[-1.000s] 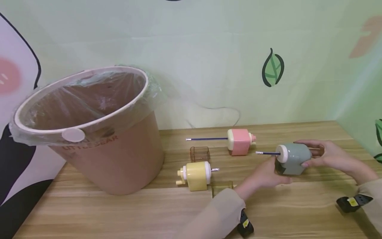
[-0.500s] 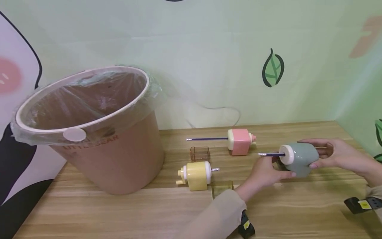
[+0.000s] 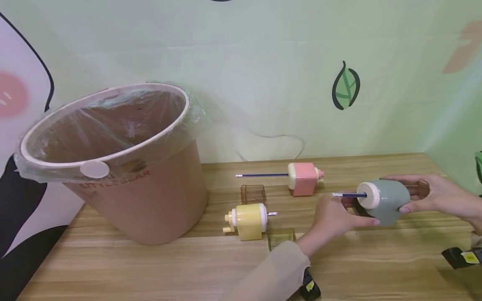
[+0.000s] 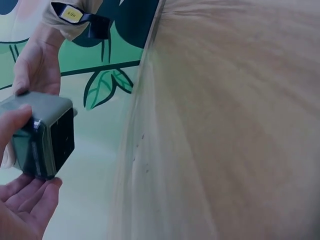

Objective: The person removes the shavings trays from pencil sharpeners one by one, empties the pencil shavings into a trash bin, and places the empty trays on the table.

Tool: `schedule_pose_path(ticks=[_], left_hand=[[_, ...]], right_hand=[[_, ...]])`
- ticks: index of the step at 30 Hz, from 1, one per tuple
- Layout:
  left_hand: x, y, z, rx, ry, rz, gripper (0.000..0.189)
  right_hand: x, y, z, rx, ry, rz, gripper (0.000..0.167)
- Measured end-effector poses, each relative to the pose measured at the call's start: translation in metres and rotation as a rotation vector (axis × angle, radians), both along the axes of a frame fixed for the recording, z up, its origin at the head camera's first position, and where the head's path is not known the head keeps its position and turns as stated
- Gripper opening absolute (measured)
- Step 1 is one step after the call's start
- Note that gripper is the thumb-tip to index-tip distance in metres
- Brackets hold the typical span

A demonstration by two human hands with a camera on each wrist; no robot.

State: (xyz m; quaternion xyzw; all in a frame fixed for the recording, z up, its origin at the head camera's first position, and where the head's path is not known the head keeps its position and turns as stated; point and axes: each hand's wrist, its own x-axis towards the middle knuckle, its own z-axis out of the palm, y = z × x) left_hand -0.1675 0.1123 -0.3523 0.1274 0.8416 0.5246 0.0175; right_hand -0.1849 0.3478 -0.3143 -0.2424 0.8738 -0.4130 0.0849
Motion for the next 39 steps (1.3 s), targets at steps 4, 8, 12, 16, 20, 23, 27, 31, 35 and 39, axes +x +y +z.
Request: schedule_pose_path(ticks=[4,8,12,16,20,23,27,31,35,39], left_hand=[[0.000,-0.003,0.000,0.018,0.005,-0.021,0.040],[0.000,-0.005,-0.001,0.023,0.021,-0.017,0.040],[0.000,-0.006,-0.002,0.018,0.041,-0.022,0.040],[-0.001,-0.009,-0.001,0.043,0.016,-0.035,0.043],[-0.002,-0.014,0.000,0.098,-0.027,-0.039,0.049],[-0.002,-0.018,0.000,0.119,-0.031,-0.057,0.052],[-0.002,-0.021,0.001,0.133,-0.050,-0.063,0.053],[-0.002,-0.024,0.001,0.149,-0.080,-0.060,0.055],[-0.002,-0.028,0.001,0.126,-0.095,-0.049,0.059],[-0.002,-0.033,0.004,0.069,-0.091,-0.024,0.061]], right_hand=[[0.000,0.000,0.002,-0.007,0.028,0.055,0.063],[0.000,-0.001,0.003,0.020,0.031,0.035,0.062],[-0.001,-0.001,0.003,0.015,0.034,0.050,0.062],[-0.001,0.000,0.003,0.015,0.025,0.053,0.062],[-0.002,0.006,0.004,0.028,-0.054,-0.014,0.063],[-0.003,0.010,0.005,0.030,-0.099,-0.041,0.064],[-0.003,0.007,0.005,0.056,-0.088,-0.061,0.063],[-0.004,0.008,0.003,0.059,-0.073,-0.072,0.063],[-0.005,0.010,0.000,0.059,-0.066,-0.089,0.064],[-0.007,0.011,-0.005,0.032,-0.057,-0.081,0.064]])
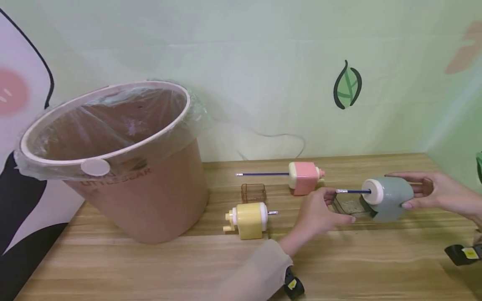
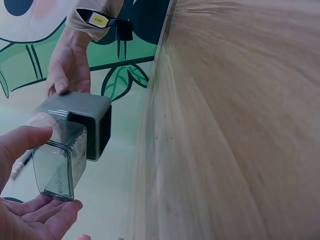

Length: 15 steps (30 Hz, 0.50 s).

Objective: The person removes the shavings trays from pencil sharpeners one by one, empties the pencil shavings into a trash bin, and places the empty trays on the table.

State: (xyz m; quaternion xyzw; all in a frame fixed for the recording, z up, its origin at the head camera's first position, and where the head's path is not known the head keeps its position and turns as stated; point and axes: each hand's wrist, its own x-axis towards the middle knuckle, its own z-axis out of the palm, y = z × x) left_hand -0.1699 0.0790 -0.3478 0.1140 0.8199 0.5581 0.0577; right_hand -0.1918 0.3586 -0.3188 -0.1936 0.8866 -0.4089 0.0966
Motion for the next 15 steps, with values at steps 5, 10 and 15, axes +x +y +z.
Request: schedule_pose_path(ticks=[5,10,15], left_hand=[[0.002,-0.005,0.004,-0.046,0.010,-0.015,0.064],[0.005,-0.010,0.005,-0.046,0.010,-0.050,0.067],[0.008,-0.014,0.005,-0.060,-0.003,-0.077,0.068]], right_hand=[[-0.003,-0.001,-0.003,0.015,0.002,-0.024,0.063],[-0.005,-0.004,-0.008,0.036,-0.016,-0.058,0.064],[-0.007,-0.003,-0.014,-0.032,-0.016,-0.027,0.061]])
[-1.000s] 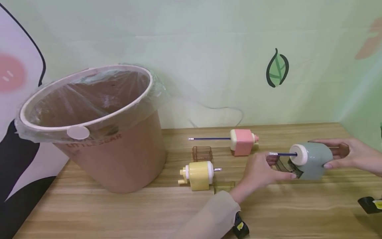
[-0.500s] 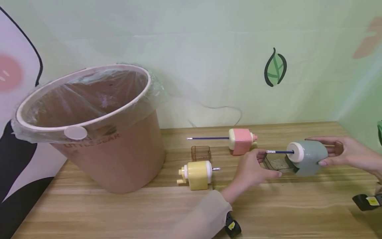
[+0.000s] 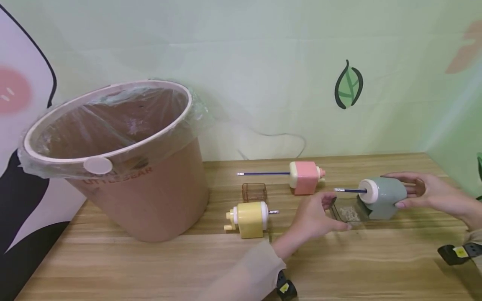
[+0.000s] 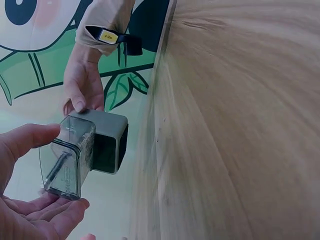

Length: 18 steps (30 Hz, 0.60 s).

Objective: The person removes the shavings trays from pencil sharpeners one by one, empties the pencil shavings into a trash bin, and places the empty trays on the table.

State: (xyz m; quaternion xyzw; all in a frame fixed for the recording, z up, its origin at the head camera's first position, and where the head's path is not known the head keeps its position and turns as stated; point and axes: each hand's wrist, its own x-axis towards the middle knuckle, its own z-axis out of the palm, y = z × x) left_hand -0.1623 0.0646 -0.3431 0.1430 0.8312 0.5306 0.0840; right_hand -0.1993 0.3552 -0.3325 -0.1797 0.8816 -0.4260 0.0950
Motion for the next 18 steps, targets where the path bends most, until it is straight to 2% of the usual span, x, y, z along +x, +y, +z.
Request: schedule_pose_path(ticks=[5,12,18], left_hand=[[0.002,-0.004,-0.001,-0.019,-0.018,-0.007,0.068],[0.007,-0.010,0.000,-0.010,0.006,-0.040,0.067],[0.012,-0.013,0.003,-0.008,-0.027,-0.045,0.066]], right_hand=[[-0.003,0.001,-0.006,-0.052,-0.001,0.050,0.063],[-0.006,0.001,-0.011,-0.051,-0.033,0.040,0.061],[-0.009,0.002,-0.016,-0.088,-0.060,0.061,0.062]])
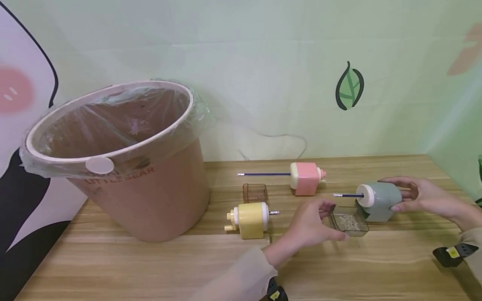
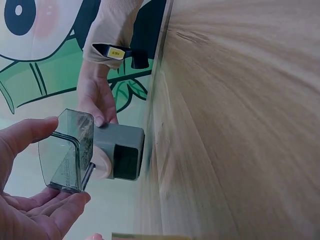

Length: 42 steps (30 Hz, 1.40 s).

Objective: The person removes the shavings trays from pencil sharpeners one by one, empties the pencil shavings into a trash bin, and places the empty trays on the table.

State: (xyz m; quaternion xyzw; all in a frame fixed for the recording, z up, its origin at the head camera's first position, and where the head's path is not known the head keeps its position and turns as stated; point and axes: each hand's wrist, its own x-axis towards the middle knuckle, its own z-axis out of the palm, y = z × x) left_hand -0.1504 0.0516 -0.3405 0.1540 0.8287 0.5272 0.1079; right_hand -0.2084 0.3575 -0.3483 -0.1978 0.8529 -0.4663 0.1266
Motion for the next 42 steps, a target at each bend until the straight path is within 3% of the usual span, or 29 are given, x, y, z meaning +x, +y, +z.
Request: schedule_pose_path(ticks=[8,19,28,37,42], left_hand=[[0.006,-0.008,0.003,0.051,-0.032,-0.026,0.066],[0.012,-0.023,0.015,0.072,0.007,-0.056,0.069],[0.016,-0.048,0.035,0.057,0.052,-0.045,0.069],[0.014,-0.079,0.055,0.169,0.096,-0.062,0.069],[0.012,-0.095,0.067,0.217,0.111,-0.035,0.068]], right_hand=[[-0.003,-0.001,-0.005,-0.011,0.020,0.027,0.061],[-0.007,-0.003,-0.005,-0.016,0.030,0.039,0.062],[-0.007,-0.003,-0.006,-0.027,0.027,0.043,0.061],[-0.007,-0.005,-0.006,-0.006,0.018,0.039,0.061],[-0.008,-0.003,-0.005,-0.003,0.025,0.069,0.060]])
